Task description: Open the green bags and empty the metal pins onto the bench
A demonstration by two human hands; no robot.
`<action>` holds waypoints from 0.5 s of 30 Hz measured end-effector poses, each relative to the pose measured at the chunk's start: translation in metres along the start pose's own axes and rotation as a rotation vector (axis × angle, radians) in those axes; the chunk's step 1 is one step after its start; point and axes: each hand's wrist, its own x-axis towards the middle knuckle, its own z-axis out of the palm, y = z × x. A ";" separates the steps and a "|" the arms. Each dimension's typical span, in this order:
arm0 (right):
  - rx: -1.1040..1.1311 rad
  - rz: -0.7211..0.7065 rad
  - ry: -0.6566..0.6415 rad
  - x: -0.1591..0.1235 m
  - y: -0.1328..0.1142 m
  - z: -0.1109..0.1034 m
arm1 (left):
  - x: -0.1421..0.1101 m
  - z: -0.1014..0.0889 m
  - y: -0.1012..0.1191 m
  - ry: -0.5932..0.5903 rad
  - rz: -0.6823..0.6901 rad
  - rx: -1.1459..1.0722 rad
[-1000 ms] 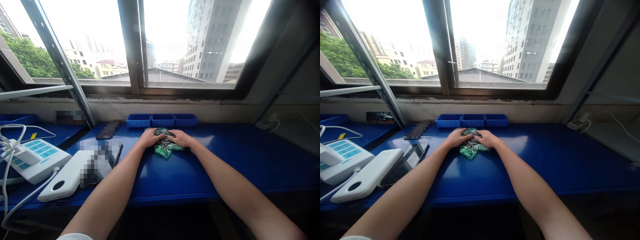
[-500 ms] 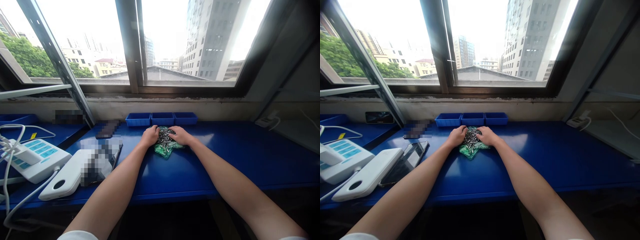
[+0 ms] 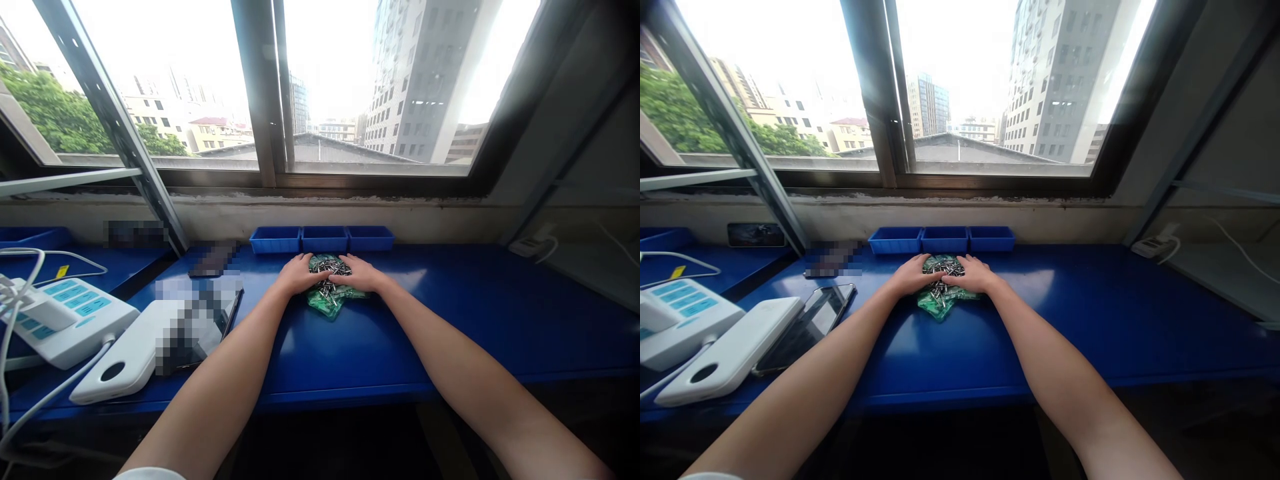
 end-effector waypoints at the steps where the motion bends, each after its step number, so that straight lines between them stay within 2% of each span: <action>1: 0.001 -0.004 0.004 0.001 0.001 0.001 | 0.000 0.001 0.000 0.002 0.003 -0.006; 9: 0.069 -0.040 0.070 0.010 0.009 0.006 | 0.007 0.006 0.002 0.085 -0.030 -0.015; 15: 0.072 -0.048 0.111 0.014 0.013 0.009 | 0.005 0.004 0.004 0.103 -0.034 -0.056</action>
